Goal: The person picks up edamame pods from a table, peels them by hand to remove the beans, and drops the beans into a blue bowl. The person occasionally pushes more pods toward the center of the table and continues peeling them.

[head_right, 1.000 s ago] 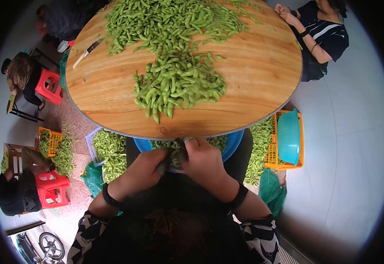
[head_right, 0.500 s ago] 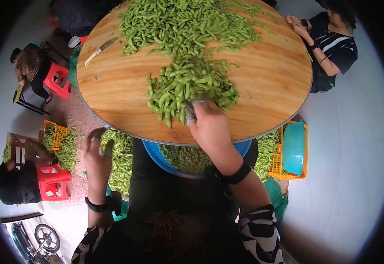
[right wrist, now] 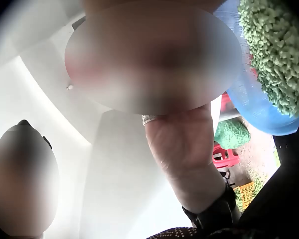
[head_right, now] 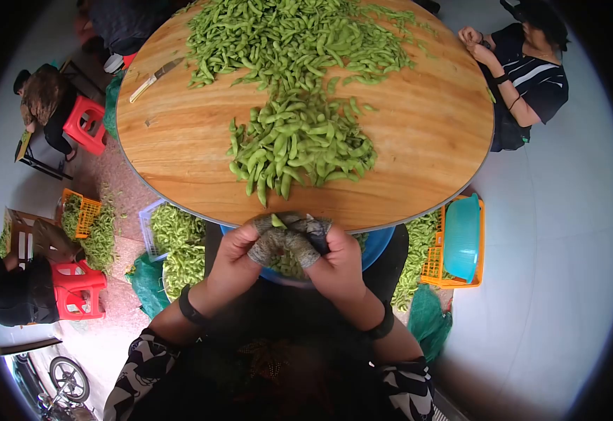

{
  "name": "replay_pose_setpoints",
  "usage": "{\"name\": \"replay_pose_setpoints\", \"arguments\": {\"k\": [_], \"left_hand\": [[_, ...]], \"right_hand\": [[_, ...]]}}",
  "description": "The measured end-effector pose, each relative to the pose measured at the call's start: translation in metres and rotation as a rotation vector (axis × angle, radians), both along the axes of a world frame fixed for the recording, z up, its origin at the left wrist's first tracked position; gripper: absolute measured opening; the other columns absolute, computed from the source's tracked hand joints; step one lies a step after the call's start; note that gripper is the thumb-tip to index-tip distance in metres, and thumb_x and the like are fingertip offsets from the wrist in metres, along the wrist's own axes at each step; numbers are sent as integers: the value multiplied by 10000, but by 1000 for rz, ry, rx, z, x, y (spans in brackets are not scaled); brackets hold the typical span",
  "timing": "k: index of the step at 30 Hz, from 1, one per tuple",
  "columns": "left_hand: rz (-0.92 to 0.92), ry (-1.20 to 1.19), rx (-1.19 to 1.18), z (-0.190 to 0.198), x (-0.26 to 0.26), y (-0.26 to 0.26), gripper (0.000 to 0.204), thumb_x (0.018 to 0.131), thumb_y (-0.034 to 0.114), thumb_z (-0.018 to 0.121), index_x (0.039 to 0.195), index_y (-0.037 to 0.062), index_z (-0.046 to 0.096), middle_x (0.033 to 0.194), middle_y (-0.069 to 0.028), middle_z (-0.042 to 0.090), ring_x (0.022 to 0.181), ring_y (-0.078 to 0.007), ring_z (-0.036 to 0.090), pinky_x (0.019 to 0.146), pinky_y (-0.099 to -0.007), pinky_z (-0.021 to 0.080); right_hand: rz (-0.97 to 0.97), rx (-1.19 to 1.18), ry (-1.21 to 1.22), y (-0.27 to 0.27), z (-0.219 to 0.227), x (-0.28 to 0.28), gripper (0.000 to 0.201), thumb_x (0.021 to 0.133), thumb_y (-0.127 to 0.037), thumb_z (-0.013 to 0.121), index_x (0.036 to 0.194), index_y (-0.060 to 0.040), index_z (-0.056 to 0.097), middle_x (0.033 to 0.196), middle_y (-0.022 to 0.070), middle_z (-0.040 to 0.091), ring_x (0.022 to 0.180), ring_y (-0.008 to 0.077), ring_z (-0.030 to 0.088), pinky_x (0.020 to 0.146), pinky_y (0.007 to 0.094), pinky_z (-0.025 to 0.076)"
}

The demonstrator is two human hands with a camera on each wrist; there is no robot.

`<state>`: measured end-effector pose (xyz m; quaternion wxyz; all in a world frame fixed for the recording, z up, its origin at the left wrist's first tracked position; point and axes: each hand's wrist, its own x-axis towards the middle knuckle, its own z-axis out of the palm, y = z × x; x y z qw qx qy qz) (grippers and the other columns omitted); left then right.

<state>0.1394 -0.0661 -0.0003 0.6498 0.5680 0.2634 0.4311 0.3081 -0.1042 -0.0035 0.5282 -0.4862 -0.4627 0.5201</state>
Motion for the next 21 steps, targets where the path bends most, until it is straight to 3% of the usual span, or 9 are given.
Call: {"name": "replay_pose_setpoints", "arguments": {"k": [1,4,7,12,15,17,18,19,21], "left_hand": [[9,-11,-2,-2,-4,0,367,868,-98,527,1218,8,561,1064,-94,644,944,-171,632,872,-271,475],[78,50,55,-8,-11,1,374,850,-122,507,1193,15,560,1027,-79,648,920,-160,633,840,-264,482],[142,179,135,-12,-15,1,287,882,-83,507,1139,28,570,953,-45,639,838,-121,595,764,-246,473],[83,274,153,-5,-13,1,207,905,-69,503,1052,49,589,842,7,600,724,-76,522,668,-225,441],[27,291,228,-4,-15,3,199,858,-78,545,1012,38,596,830,-41,615,698,-138,574,652,-254,466],[128,567,520,-2,-18,4,306,771,-76,609,1063,13,582,942,-157,622,872,-322,639,711,-331,518],[124,566,519,-2,-17,3,306,771,-76,609,1063,13,582,942,-157,622,872,-322,639,711,-331,518],[188,702,690,-2,-17,2,264,774,-61,625,1025,17,598,907,-168,623,781,-327,629,667,-339,511],[246,833,865,-1,-16,2,223,776,-46,641,987,21,615,871,-180,625,689,-332,620,622,-346,504]], "right_hand": [[-3,95,-215,0,-1,1,205,880,-110,631,1055,-6,609,931,101,691,754,167,667,668,294,514],[46,200,-418,1,5,4,311,863,-96,611,1155,3,571,956,141,683,877,235,685,785,322,518],[77,264,-533,-3,11,5,400,864,-60,567,1256,-1,516,944,156,674,870,248,684,776,331,521],[227,158,-406,-3,20,5,452,864,-33,544,1310,3,477,929,151,670,855,226,683,764,326,521],[266,116,-338,-4,15,7,440,867,-24,539,1303,4,483,901,128,669,828,185,669,748,310,517],[276,89,-279,-4,13,9,434,869,-20,534,1300,2,486,888,112,668,813,162,658,740,300,514],[282,89,-278,-4,13,10,437,889,-20,536,1321,-6,478,866,59,645,745,122,611,689,264,495],[287,90,-277,-3,13,11,440,908,-21,539,1342,-14,470,844,6,622,678,82,564,639,228,476],[304,-19,-234,0,19,12,428,920,-34,528,1344,-37,474,824,4,608,628,62,516,579,207,433]]}}
